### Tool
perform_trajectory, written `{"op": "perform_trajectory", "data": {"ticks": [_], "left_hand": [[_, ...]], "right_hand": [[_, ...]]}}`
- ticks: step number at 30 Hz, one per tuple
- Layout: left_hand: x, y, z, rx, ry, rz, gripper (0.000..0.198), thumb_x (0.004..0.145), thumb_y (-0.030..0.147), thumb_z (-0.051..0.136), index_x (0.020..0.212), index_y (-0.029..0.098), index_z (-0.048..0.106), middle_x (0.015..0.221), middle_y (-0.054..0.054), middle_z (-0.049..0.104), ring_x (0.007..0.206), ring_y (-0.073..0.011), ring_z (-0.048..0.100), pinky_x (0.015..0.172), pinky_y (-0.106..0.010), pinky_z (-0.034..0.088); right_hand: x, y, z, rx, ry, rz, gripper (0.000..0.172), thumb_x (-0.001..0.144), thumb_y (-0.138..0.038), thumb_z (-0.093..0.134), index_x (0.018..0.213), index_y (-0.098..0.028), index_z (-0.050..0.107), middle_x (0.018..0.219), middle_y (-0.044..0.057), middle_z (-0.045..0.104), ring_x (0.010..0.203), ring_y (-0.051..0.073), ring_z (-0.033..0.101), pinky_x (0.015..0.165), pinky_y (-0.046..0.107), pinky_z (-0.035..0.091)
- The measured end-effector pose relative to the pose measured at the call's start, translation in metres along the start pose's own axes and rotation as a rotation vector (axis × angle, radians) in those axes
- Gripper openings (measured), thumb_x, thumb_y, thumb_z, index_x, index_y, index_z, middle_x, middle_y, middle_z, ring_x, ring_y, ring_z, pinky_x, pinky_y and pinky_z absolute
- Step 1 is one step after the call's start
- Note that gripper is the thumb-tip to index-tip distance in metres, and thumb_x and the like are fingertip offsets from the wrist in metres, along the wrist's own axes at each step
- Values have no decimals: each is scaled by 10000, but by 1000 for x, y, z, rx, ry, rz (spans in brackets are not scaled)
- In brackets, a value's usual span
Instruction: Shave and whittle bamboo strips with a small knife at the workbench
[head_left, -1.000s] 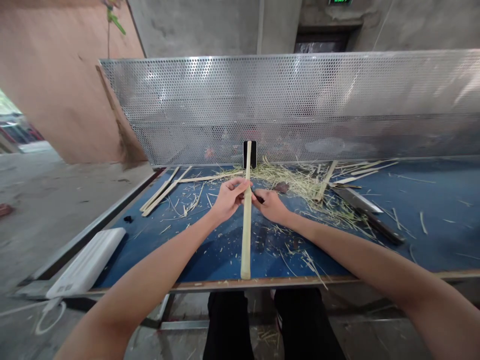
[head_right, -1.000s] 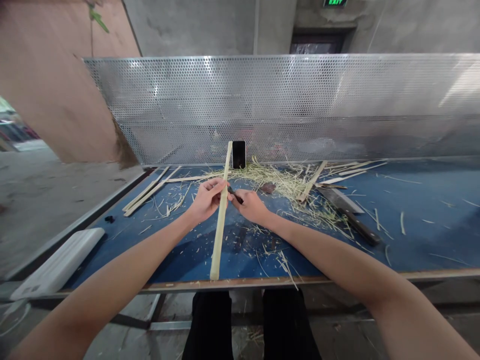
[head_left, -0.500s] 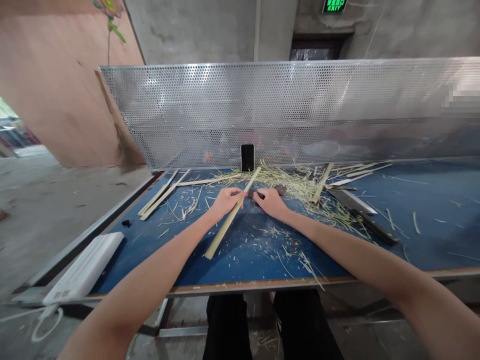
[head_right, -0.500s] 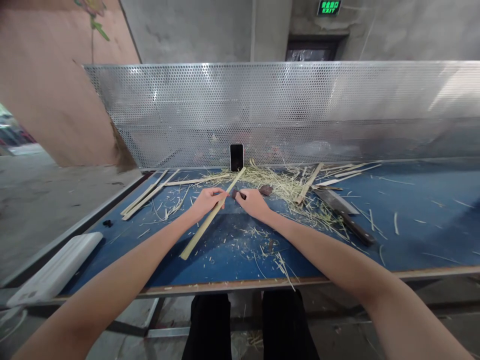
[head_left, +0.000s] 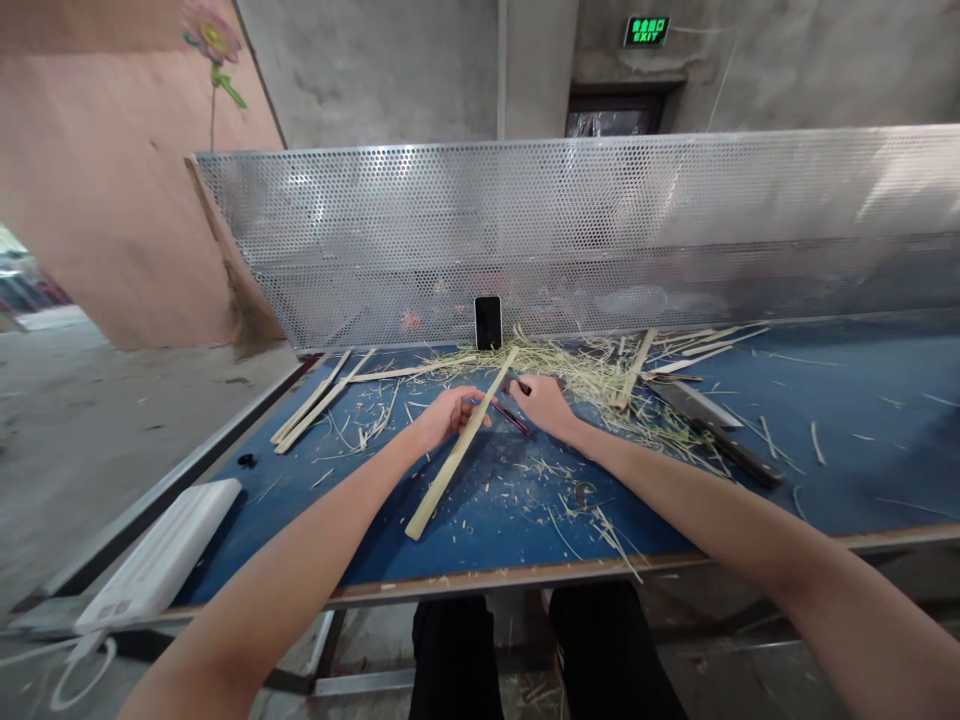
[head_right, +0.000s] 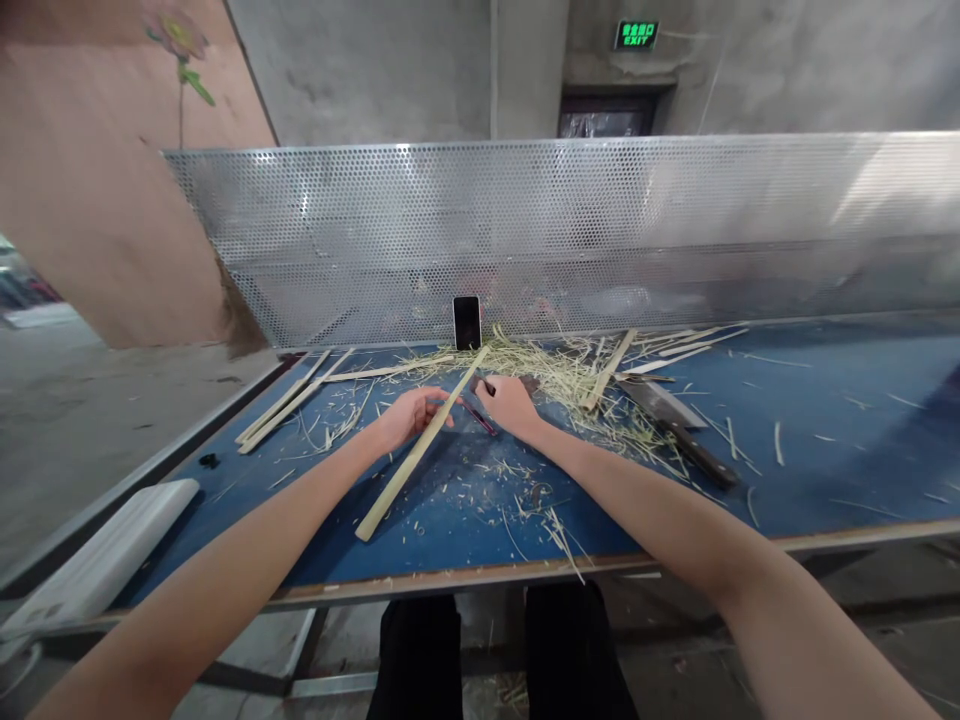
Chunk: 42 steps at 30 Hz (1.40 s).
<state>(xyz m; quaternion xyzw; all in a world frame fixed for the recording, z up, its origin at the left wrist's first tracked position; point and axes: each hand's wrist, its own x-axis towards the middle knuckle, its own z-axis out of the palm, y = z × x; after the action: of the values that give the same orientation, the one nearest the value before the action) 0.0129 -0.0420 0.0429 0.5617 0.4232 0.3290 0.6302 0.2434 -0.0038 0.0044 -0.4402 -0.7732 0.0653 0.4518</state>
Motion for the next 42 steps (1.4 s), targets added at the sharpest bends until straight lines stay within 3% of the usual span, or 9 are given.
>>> {"op": "perform_trajectory", "data": {"ticks": [4,8,10,13,17,20,23,30,42], "left_hand": [[5,-3,-5,-18,-69,-31,667,985,663,412,1160,121,760,771,-125,751,592,-175,588,568,-267,407],[9,-6,-8,-42,-92,-10,732,955,724,432,1148,107,775,876,-152,767,636,-173,603,597,-273,424],[9,-6,-7,-46,-92,18,702,949,695,462,1157,105,781,941,-157,772,660,-170,607,622,-282,451],[2,-2,-6,-4,-131,42,554,915,518,595,1292,139,741,1066,-147,773,703,-170,631,664,-306,504],[-11,3,-7,52,-331,-8,803,847,306,714,1610,295,464,1190,-112,752,836,-209,698,728,-352,580],[-16,6,-12,68,-458,-35,1003,830,252,747,1701,328,257,1195,-119,746,848,-207,705,728,-335,587],[-16,7,-16,130,-522,-47,1051,869,271,747,1724,314,137,1142,-130,757,757,-175,678,650,-286,545],[-17,11,-15,277,-469,-10,1014,891,277,740,1722,232,161,829,-56,731,621,-133,585,501,-217,366],[-14,8,-18,288,-484,30,1022,885,305,752,1722,220,170,824,-47,719,631,-142,590,513,-227,378]], "right_hand": [[-1,-3,0,-8,-8,-21,412,977,-324,486,626,-234,291,551,-19,413,548,138,389,585,317,247],[-1,-6,0,-18,-21,-24,391,967,-302,494,625,-231,319,568,-11,447,559,142,417,601,316,260],[-1,-6,-1,-22,-27,-18,389,968,-299,494,625,-230,325,569,-12,444,562,142,421,603,316,263],[-1,-6,-1,-21,-30,-21,393,977,-310,488,624,-229,333,571,-11,445,566,144,424,605,315,269],[-1,-6,-1,5,-40,-16,382,983,-323,481,628,-222,381,585,-2,487,573,147,436,604,311,281],[-1,-5,-1,13,-32,-17,388,980,-334,492,626,-223,376,583,-3,488,568,146,439,600,310,283],[-1,-5,0,13,-29,-18,419,986,-349,492,618,-231,329,561,-9,453,550,145,416,589,315,269],[-1,-6,0,22,-39,-14,424,992,-349,480,621,-236,309,549,-16,422,531,144,392,577,320,263],[-3,-10,-2,44,16,-72,412,1002,-361,472,647,-239,302,591,-15,433,564,147,397,604,321,286]]}}
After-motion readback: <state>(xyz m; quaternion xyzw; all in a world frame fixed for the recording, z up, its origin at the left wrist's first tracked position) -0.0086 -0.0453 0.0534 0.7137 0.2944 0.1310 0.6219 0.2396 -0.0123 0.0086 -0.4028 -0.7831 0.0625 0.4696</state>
